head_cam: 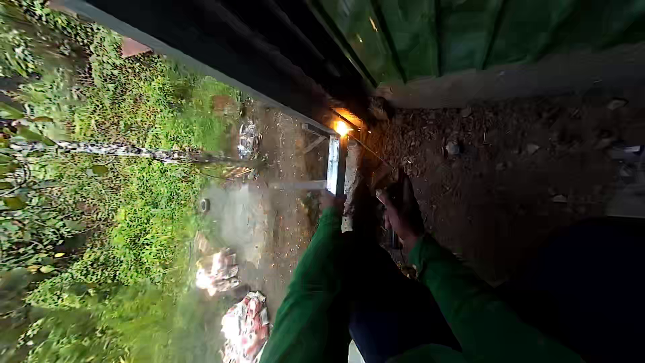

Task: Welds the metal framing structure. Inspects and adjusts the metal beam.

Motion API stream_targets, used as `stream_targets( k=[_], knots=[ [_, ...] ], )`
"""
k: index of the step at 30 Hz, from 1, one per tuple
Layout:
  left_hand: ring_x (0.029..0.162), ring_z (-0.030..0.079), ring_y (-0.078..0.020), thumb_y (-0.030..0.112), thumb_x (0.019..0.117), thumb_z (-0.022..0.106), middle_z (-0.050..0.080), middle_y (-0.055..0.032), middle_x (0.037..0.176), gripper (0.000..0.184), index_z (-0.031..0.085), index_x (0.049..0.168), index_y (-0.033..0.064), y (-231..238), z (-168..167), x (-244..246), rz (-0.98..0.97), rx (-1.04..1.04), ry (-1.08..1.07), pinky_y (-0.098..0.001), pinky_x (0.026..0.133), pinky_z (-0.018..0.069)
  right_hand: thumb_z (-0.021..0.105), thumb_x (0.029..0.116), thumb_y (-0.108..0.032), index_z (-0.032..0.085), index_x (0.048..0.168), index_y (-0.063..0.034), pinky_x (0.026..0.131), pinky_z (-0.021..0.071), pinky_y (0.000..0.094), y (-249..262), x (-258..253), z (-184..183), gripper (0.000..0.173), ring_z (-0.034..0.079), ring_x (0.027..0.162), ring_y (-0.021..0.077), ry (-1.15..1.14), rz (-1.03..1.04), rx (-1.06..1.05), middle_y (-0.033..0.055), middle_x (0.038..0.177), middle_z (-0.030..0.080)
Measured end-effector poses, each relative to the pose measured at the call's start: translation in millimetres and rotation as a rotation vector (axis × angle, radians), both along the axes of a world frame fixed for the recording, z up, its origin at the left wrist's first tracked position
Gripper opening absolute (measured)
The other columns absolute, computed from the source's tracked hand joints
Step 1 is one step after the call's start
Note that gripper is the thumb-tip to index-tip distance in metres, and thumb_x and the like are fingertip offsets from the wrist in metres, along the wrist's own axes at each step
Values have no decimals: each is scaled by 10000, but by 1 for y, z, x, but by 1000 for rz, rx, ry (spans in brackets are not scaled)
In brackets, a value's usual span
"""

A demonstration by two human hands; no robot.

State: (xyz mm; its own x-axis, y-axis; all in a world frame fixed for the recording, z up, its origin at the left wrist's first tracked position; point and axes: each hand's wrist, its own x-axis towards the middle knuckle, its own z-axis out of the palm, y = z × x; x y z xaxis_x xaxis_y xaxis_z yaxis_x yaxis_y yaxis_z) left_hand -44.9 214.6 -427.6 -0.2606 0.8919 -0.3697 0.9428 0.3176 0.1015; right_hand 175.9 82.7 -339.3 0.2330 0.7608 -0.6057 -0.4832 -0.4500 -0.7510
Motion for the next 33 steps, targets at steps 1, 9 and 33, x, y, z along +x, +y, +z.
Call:
stream_targets(
  k=[1, 9, 33],
  knots=[
    [1264, 555, -518, 494, 776, 866, 531, -330, 1414, 1065, 301, 1572, 70, 9, 1, -1, 69, -87, -21, -694, 985, 497, 694, 969, -429, 140, 1649, -262, 503, 562, 414, 0, -1, 0, 893, 579, 531, 217, 0, 4, -3, 138, 938, 630],
    [1223, 602, -495, 437, 772, 881, 589, -325, 1345, 1007, 363, 1527, 19, 7, 9, 6, 64, -64, -27, -661, 1010, 504, 695, 968, -429, 150, 1647, -224, 497, 559, 388, 0, -3, 2, 894, 573, 526, 199, 16, 9, -4, 138, 937, 625],
    [1271, 565, -502, 456, 776, 882, 533, -321, 1426, 1045, 322, 1562, 54, 11, 4, 1, 77, -74, -12, -678, 1014, 487, 702, 955, -456, 89, 1661, -254, 496, 549, 402, 2, -6, -1, 956, 549, 503, 201, 34, 32, -36, 132, 890, 611]
  ],
)
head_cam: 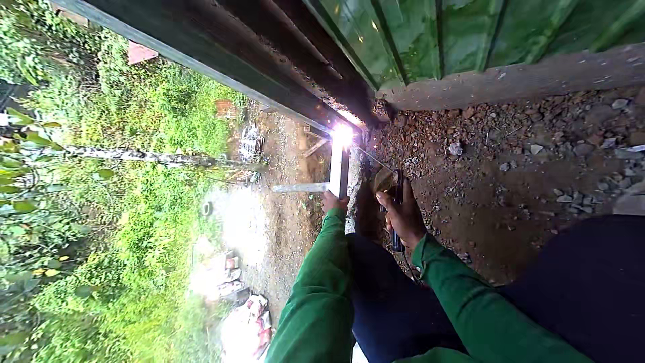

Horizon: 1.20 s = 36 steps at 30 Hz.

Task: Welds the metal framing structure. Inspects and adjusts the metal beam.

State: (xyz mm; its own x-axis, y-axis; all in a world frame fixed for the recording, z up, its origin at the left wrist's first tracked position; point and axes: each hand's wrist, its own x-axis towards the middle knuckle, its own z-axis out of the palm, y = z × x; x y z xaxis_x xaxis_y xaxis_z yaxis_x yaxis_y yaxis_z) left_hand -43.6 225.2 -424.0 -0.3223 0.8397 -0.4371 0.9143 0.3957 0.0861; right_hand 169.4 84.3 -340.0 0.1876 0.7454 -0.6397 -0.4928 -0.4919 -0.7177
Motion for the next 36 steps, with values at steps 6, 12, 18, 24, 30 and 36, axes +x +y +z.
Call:
stream_targets(
  k=[6, 12, 18, 24, 30, 36],
  knots=[
    [1240, 598, -443, 364, 906, 779, 582, -309, 1368, 781, 444, 1490, -31, -6, 10, 9, 24, -42, -47, -600, 1027, 503, 679, 970, -367, 180, 1644, -293, 507, 555, 411, -1, 2, 1, 841, 593, 554, 217, -26, -41, 2, 136, 964, 652],
    [1283, 548, -507, 438, 769, 882, 532, -321, 1419, 1015, 355, 1552, 63, 0, -1, -1, 6, -1, 5, -685, 1003, 487, 700, 967, -432, 113, 1656, -229, 477, 545, 378, -1, 0, -3, 927, 555, 494, 192, 8, -54, -28, 135, 892, 610],
    [1293, 550, -490, 433, 788, 859, 533, -312, 1421, 1004, 332, 1558, 61, 1, -5, -2, 6, -21, 42, -688, 992, 490, 705, 965, -425, 99, 1658, -237, 468, 534, 364, 0, -1, -3, 940, 545, 493, 181, 38, -37, -20, 115, 855, 588],
    [1282, 561, -487, 433, 800, 850, 550, -311, 1407, 996, 327, 1555, 48, 1, -6, -3, -9, -19, 42, -661, 1005, 495, 713, 960, -423, 136, 1650, -229, 462, 531, 358, 0, -3, -2, 920, 535, 485, 174, 49, -40, -13, 118, 884, 594],
    [1315, 526, -503, 446, 792, 861, 508, -318, 1451, 1021, 320, 1566, 58, 1, -5, -4, 3, -4, 12, -691, 1015, 473, 712, 958, -441, 133, 1653, -249, 470, 534, 362, 0, -3, -3, 924, 542, 491, 178, 39, -24, -19, 125, 890, 600],
    [1315, 524, -501, 498, 803, 841, 510, -303, 1455, 1030, 304, 1580, 85, 0, -1, 0, 10, -17, 42, -710, 991, 474, 709, 957, -442, 119, 1657, -265, 465, 533, 363, 1, -4, -3, 932, 538, 483, 179, 55, -32, -19, 116, 878, 604]
  ],
)
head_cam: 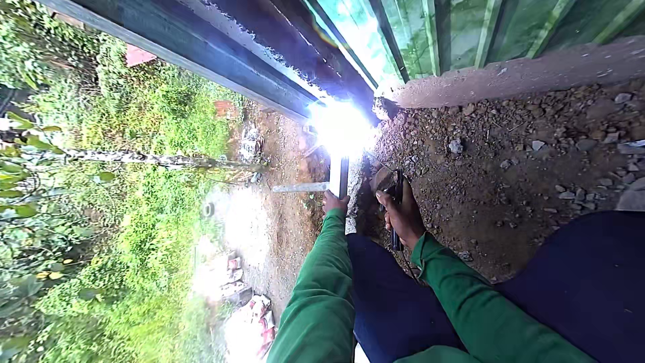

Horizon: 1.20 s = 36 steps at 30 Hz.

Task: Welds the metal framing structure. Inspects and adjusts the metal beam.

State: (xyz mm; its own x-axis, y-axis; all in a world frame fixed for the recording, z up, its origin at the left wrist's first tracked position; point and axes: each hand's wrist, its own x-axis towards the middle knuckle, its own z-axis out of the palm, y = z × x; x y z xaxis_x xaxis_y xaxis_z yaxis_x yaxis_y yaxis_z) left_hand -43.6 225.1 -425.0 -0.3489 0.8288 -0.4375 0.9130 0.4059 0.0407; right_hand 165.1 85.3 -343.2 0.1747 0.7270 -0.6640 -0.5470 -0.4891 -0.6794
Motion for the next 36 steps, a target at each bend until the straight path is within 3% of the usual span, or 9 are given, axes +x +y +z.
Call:
stream_targets(
  k=[3, 5, 6, 12, 29, 36],
  knots=[
    [1310, 531, -497, 458, 815, 845, 524, -315, 1434, 1004, 320, 1570, 55, -1, 2, 2, -3, 0, -24, -700, 1003, 475, 700, 963, -441, 122, 1657, -276, 471, 534, 366, 0, 1, 0, 919, 546, 493, 184, -14, 6, -6, 121, 890, 604],
    [1286, 564, -458, 435, 853, 811, 553, -302, 1409, 956, 328, 1566, 19, -3, 7, 5, -34, -16, -36, -641, 1036, 485, 691, 968, -416, 168, 1643, -283, 489, 552, 391, 0, 0, -2, 864, 569, 513, 202, -47, -14, 12, 134, 912, 624],
    [1268, 571, -473, 426, 814, 845, 562, -310, 1388, 973, 350, 1544, 15, -2, 4, 1, -39, 15, -64, -654, 1031, 487, 693, 966, -416, 165, 1644, -262, 497, 555, 401, -1, 0, -3, 873, 567, 515, 205, -62, -34, 27, 135, 931, 628],
    [1244, 586, -492, 404, 767, 885, 586, -314, 1358, 1017, 338, 1546, 46, 2, -4, -5, -43, 40, -65, -669, 1019, 486, 703, 965, -425, 89, 1661, -236, 468, 539, 369, 0, 0, -2, 947, 551, 493, 185, -29, -26, 1, 120, 868, 598],
    [1284, 556, -485, 428, 790, 860, 561, -302, 1392, 976, 357, 1542, 62, 1, -1, -2, -25, 25, -31, -663, 1021, 482, 707, 961, -439, 114, 1657, -258, 455, 521, 348, 1, 0, -3, 932, 526, 483, 177, 7, -10, -9, 104, 848, 563],
    [1308, 533, -484, 482, 797, 844, 534, -284, 1433, 982, 349, 1558, 111, 1, -1, 0, 13, 9, 2, -716, 977, 474, 695, 964, -448, 143, 1650, -286, 458, 524, 353, 2, -1, -5, 896, 532, 480, 179, -2, -1, -3, 108, 835, 581]
  ],
)
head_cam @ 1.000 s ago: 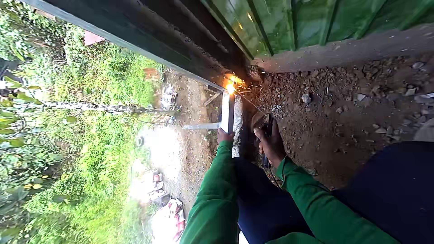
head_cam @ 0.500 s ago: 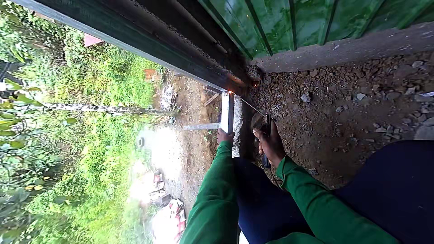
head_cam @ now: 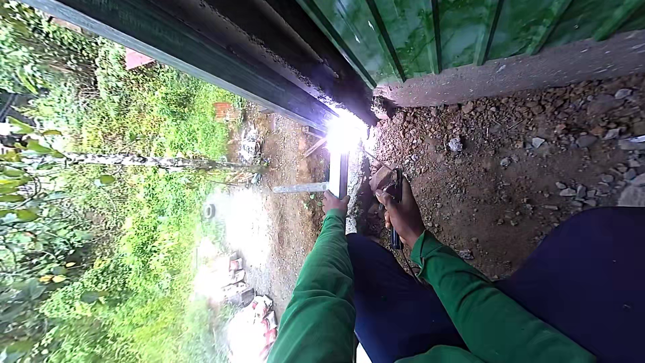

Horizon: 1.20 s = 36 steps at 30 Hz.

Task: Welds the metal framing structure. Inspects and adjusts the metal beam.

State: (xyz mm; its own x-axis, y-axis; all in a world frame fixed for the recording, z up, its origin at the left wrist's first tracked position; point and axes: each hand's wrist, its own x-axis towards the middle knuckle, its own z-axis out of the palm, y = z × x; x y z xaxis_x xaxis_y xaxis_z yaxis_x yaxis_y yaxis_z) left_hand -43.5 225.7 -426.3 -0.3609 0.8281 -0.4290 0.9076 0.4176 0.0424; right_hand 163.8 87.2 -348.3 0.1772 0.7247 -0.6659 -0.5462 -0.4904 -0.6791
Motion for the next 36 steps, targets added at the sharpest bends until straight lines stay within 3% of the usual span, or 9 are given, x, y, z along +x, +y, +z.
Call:
stream_targets(
  k=[6, 8, 10, 13, 18, 26, 36],
  knots=[
    [1268, 561, -498, 469, 790, 861, 539, -315, 1410, 1007, 343, 1555, 69, 0, 0, -2, -21, 7, -37, -692, 982, 492, 695, 968, -442, 114, 1658, -279, 475, 532, 364, 0, 0, 0, 916, 538, 495, 185, 1, 11, -7, 119, 881, 591],
    [1261, 582, -459, 445, 859, 808, 564, -301, 1390, 899, 379, 1529, 27, -1, 4, 0, -49, -41, -7, -639, 1009, 502, 681, 978, -414, 124, 1657, -307, 483, 537, 377, 0, 1, 0, 884, 552, 502, 190, -13, 1, 5, 113, 881, 616],
    [1250, 600, -426, 387, 908, 773, 602, -290, 1358, 791, 447, 1496, -28, -2, 5, 0, -103, -68, 0, -591, 1051, 486, 660, 988, -344, 144, 1649, -327, 510, 557, 404, 0, 3, 2, 839, 580, 547, 204, -38, -13, 27, 115, 981, 656],
    [1232, 596, -488, 416, 772, 877, 583, -316, 1358, 1023, 331, 1548, 33, 1, -2, -7, -77, 8, -84, -664, 1018, 493, 693, 975, -413, 133, 1652, -223, 504, 548, 405, -1, 2, -1, 899, 566, 531, 212, -56, -23, 11, 148, 937, 623],
    [1249, 580, -501, 389, 780, 884, 577, -325, 1365, 1050, 291, 1569, 32, 3, -9, -12, -74, -2, -81, -667, 1029, 484, 697, 969, -433, 135, 1649, -241, 498, 542, 394, 0, 2, -1, 903, 565, 530, 210, -27, -4, -9, 141, 903, 606],
    [1246, 584, -492, 372, 767, 893, 578, -322, 1358, 1018, 331, 1546, 32, 1, 0, -3, -59, 8, -54, -655, 1021, 493, 698, 974, -409, 145, 1643, -270, 470, 523, 365, 0, 0, -2, 879, 544, 505, 191, 9, -11, 15, 117, 859, 590],
    [1295, 543, -492, 446, 789, 868, 542, -307, 1411, 1012, 335, 1556, 59, 1, -1, -2, -18, 9, -54, -678, 1013, 482, 691, 973, -431, 103, 1660, -265, 463, 522, 360, 1, 0, -4, 919, 533, 493, 184, 27, -12, 1, 107, 850, 578]
  ],
)
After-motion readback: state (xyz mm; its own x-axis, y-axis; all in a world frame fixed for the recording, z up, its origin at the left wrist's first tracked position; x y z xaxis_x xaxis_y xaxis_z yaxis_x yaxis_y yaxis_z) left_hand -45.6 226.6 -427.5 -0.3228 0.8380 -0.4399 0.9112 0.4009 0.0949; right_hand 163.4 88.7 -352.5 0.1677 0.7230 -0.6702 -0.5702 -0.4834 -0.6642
